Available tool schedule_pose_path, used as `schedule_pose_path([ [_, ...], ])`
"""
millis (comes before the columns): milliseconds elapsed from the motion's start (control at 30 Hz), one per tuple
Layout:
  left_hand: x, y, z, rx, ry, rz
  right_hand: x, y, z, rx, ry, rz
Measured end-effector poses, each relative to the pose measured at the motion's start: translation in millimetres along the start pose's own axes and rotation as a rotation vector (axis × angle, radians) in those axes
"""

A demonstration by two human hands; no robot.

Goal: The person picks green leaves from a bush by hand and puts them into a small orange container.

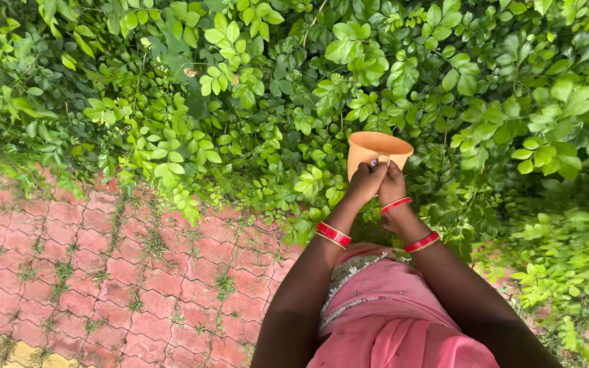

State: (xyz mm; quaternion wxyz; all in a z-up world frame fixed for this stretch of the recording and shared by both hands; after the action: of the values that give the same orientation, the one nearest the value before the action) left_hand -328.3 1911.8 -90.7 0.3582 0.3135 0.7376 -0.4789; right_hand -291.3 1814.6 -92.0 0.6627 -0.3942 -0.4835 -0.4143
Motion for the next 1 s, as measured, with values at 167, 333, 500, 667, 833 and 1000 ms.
schedule_pose_path([
  [167, 11.7, -9.7, -58.1, 0.029, -0.086, -0.020, -22.0, -3.6, 52.9, 0.002, 0.018, 0.065],
  [333, 22.4, -18.8, -111.0, -0.031, -0.066, -0.037, -27.5, 0.5, 108.3, 0.093, 0.058, 0.041],
  [500, 49.1, -2.7, -135.8, -0.069, -0.074, -0.027, -32.5, 2.5, 148.2, 0.175, 0.100, 0.048],
  [667, 69.4, 6.4, -174.8, -0.139, -0.042, -0.060, -50.5, 10.3, 188.8, 0.177, 0.147, 0.090],
  [833, 78.9, 30.0, -238.6, -0.195, -0.050, -0.032, -73.7, 37.9, 250.2, 0.191, 0.125, 0.064],
  [1000, 85.3, 53.8, -308.1, -0.202, -0.040, -0.115, -97.2, 70.8, 307.1, 0.171, -0.082, 0.145],
])
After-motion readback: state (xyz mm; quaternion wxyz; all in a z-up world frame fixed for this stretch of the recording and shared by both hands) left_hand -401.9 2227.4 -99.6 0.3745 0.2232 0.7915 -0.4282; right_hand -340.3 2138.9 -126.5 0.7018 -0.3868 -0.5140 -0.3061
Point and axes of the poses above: each hand's wrist, its own y-axis towards the middle knuckle, its own z-axis out of the palm, x = y × z, the point moved 9 cm from there along y, towards the middle knuckle
